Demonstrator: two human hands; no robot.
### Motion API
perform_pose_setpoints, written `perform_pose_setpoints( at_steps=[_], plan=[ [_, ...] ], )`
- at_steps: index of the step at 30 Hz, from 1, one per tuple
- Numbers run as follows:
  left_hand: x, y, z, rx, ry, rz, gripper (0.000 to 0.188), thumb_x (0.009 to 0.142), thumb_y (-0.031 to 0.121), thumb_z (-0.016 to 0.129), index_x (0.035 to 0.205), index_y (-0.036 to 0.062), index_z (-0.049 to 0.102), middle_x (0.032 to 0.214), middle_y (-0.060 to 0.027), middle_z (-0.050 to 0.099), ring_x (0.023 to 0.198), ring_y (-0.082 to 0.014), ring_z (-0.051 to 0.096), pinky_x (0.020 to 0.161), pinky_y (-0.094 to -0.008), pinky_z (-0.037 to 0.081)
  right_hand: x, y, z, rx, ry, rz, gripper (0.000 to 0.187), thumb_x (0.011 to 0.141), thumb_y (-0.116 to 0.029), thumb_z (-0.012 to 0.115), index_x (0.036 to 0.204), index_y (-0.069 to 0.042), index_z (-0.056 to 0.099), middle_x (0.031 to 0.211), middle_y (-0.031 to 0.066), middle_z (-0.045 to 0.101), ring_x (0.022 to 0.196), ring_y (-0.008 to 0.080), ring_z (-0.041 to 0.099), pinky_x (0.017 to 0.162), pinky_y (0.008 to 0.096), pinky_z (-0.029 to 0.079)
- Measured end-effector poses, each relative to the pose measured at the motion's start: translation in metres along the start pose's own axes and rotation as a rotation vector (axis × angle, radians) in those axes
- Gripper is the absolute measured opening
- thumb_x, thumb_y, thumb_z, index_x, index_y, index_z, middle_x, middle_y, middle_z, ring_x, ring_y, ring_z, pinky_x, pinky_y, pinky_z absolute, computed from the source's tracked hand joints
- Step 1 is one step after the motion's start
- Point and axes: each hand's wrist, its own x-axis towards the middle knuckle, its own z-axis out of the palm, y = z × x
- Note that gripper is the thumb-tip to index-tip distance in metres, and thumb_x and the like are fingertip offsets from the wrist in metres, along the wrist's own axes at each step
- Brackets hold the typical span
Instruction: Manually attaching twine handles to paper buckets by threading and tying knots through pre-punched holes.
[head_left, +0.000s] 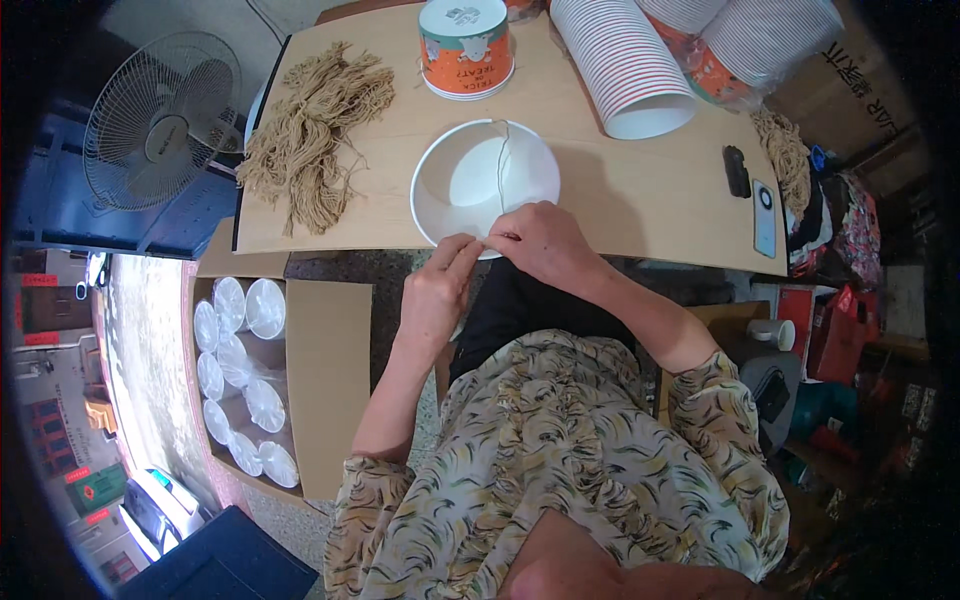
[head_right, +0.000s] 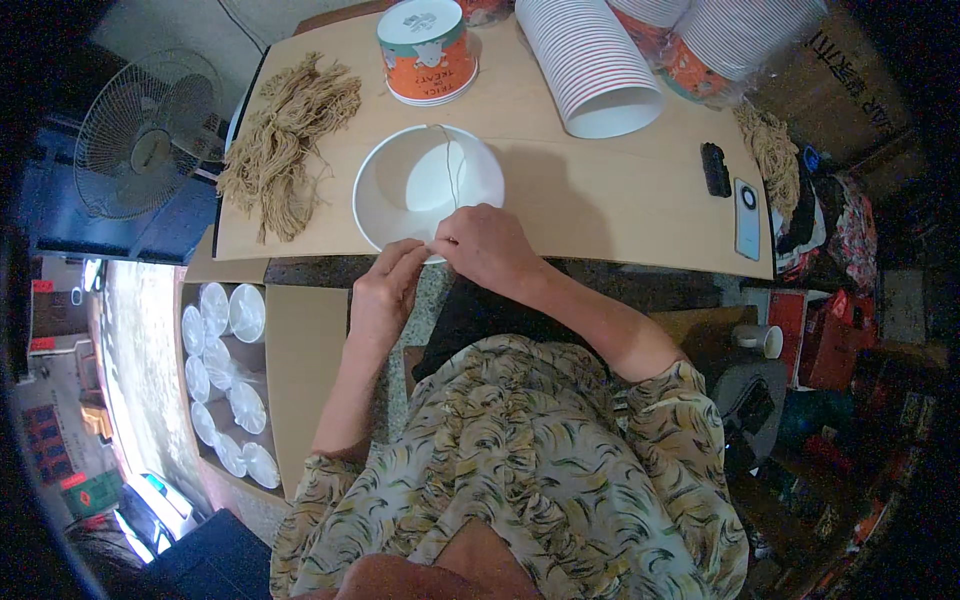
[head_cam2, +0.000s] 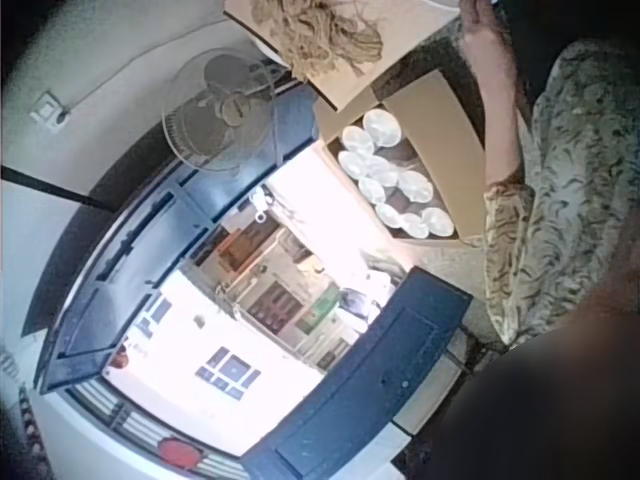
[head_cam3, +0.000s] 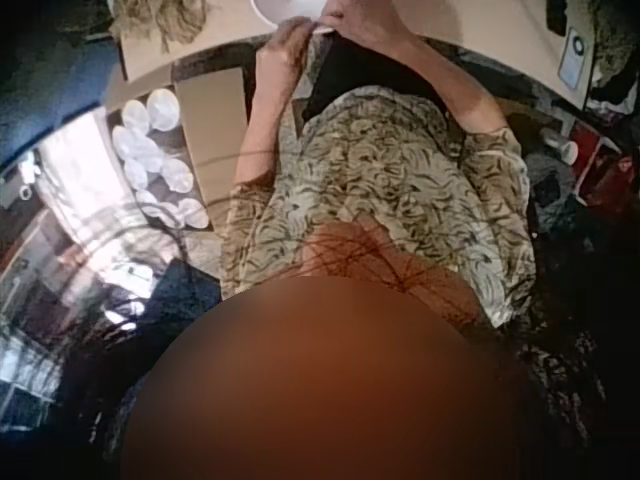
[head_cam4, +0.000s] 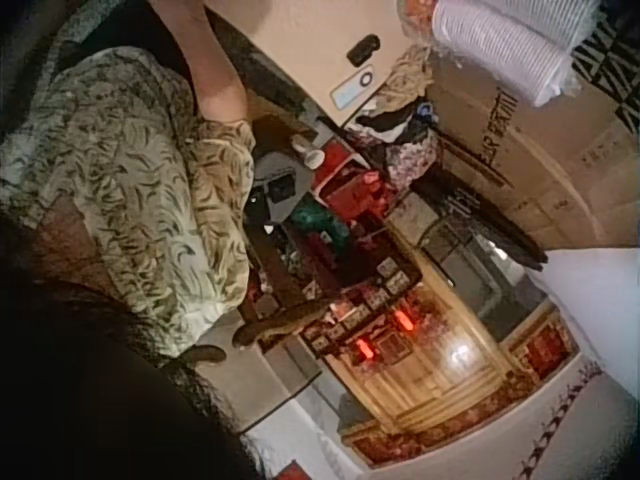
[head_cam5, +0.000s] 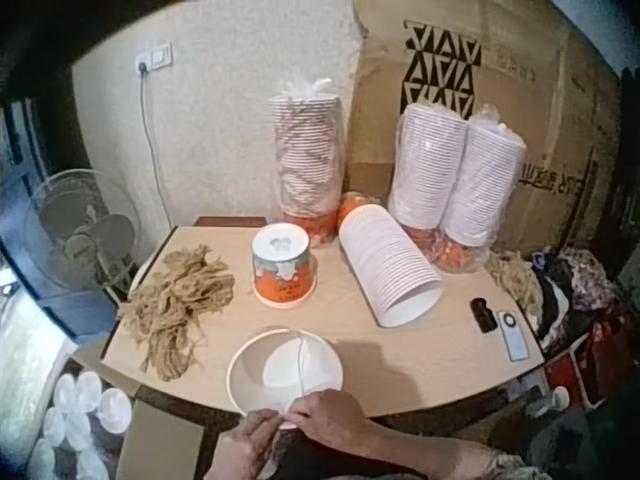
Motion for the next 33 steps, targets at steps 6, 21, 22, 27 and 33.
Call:
perform_pose_setpoints(
  at_steps=[6, 21, 22, 27, 33],
  plan=[
    [0.01, 0.01, -0.009, 0.095, -0.132, 0.02, 0.034, 0.081, 0.0, 0.064, 0.112, 0.0133, 0.071, 0.104, -0.0021, 0.066, 0.08, -0.0256, 0.071, 0.062, -0.0376, 0.058, 0.0, 0.012, -0.006, -0.013, -0.113, -0.07, 0.022, 0.092, -0.021, 0.059, 0.086, -0.004, 0.07, 0.078, 0.0211, 0.065, 0.072, 0.0418, 0.063, 0.065, 0.049, 0.05],
    [0.048, 0.018, -0.022, -0.474, -0.102, -0.256, 0.019, 0.093, -0.007, 0.06, 0.107, -0.001, 0.071, 0.084, -0.0115, 0.064, 0.068, -0.0157, 0.069, 0.06, -0.0309, 0.055, -0.026, 0.014, 0.019, 0.847, 0.094, 0.321, 0.021, 0.093, -0.017, 0.067, 0.103, 0.001, 0.074, 0.076, 0.0042, 0.071, 0.062, 0.0065, 0.062, 0.054, 0.0249, 0.049],
    [0.048, 0.019, -0.023, -0.522, -0.122, -0.302, 0.021, 0.093, -0.008, 0.059, 0.109, -0.0013, 0.071, 0.085, -0.0108, 0.064, 0.07, -0.0146, 0.068, 0.062, -0.0298, 0.056, -0.026, 0.012, 0.024, 0.851, 0.095, 0.319, 0.021, 0.093, -0.017, 0.067, 0.103, 0.001, 0.074, 0.076, 0.0042, 0.071, 0.062, 0.0065, 0.062, 0.054, 0.0249, 0.049],
    [0.048, 0.019, -0.025, -0.616, -0.174, -0.379, 0.026, 0.094, -0.011, 0.054, 0.112, -0.0029, 0.07, 0.091, -0.011, 0.064, 0.074, -0.0143, 0.068, 0.067, -0.0281, 0.058, -0.02, -0.002, 0.029, 0.966, 0.165, 0.437, 0.027, 0.091, -0.019, 0.072, 0.105, 0.004, 0.073, 0.081, 0.0046, 0.072, 0.061, 0.0068, 0.061, 0.054, 0.022, 0.049],
    [0.051, 0.02, -0.026, -0.617, -0.207, -0.358, 0.027, 0.094, -0.011, 0.052, 0.113, -0.0041, 0.069, 0.092, -0.0124, 0.065, 0.075, -0.0144, 0.068, 0.068, -0.0284, 0.058, -0.019, 0.004, 0.037, 0.856, 0.279, 0.331, 0.021, 0.089, -0.014, 0.075, 0.098, 0.004, 0.073, 0.078, 0.006, 0.073, 0.063, 0.0066, 0.063, 0.056, 0.0241, 0.05]
  ],
)
